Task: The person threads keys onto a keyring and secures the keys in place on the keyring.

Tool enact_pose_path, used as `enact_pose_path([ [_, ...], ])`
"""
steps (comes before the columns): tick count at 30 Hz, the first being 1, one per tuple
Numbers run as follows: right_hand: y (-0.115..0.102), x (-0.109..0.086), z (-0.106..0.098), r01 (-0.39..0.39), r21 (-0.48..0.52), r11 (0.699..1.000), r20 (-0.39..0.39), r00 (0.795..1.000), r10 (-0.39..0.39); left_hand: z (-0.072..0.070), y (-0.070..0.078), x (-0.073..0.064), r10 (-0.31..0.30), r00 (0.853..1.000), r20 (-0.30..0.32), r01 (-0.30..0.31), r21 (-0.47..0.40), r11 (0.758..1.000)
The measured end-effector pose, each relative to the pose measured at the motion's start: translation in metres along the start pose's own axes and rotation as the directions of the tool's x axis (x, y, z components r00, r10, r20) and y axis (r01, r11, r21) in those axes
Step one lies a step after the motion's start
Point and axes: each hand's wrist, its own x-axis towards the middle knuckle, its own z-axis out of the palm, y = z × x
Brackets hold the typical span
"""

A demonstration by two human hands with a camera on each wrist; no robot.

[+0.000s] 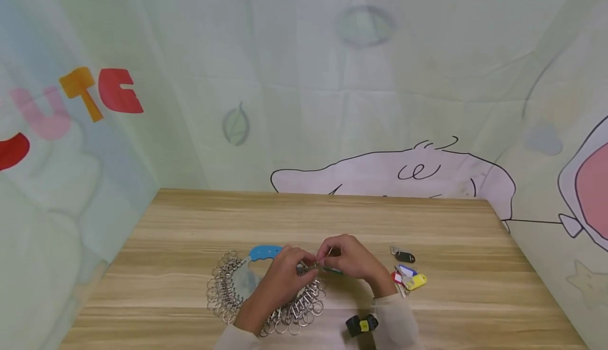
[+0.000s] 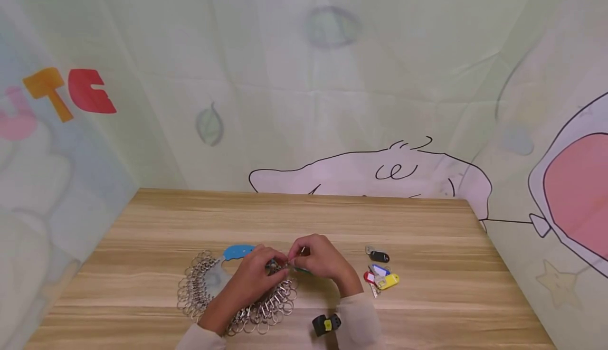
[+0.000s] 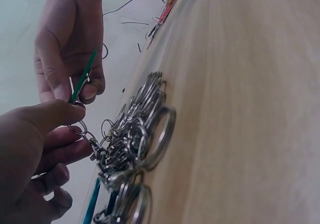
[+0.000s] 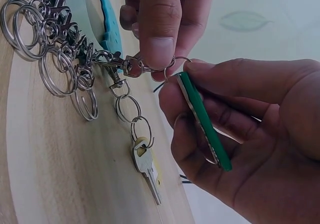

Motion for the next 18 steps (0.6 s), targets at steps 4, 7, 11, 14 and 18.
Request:
enact_pose_path([
  [4, -0.0002, 0.0005, -0.0003, -0.001, -0.013, 1.000, 0.006, 1.000, 0.001, 0.0002, -0.0007, 0.0003, 0.017, 1.000, -0.009, -0.017, 0.009, 1.000],
  [7, 0.0002, 0.0009, 0.0002, -0.011, -0.016, 1.000, 0.000, 1.000, 0.011, 0.0000, -0.0010, -0.0001, 0.043, 0.999, -0.019, -0.043, 0.020, 0.999],
  [11, 0.0009, 0.0012, 0.0018, -0.030, -0.003, 1.000, -0.014, 0.999, 0.030, -0.0003, -0.0018, -0.0010, 0.054, 0.998, -0.009, -0.054, 0.047, 0.997],
  [14, -0.0005, 0.0007, 0.0029, -0.049, 0.006, 0.999, -0.025, 0.998, 0.049, -0.0005, -0.0019, -0.0013, 0.037, 0.999, 0.013, -0.037, 0.058, 0.998],
  [18, -0.0060, -0.0002, 0.0028, -0.074, -0.006, 0.997, -0.038, 0.997, 0.073, 0.0000, -0.0017, -0.0010, 0.026, 0.999, 0.022, -0.027, 0.058, 0.998],
])
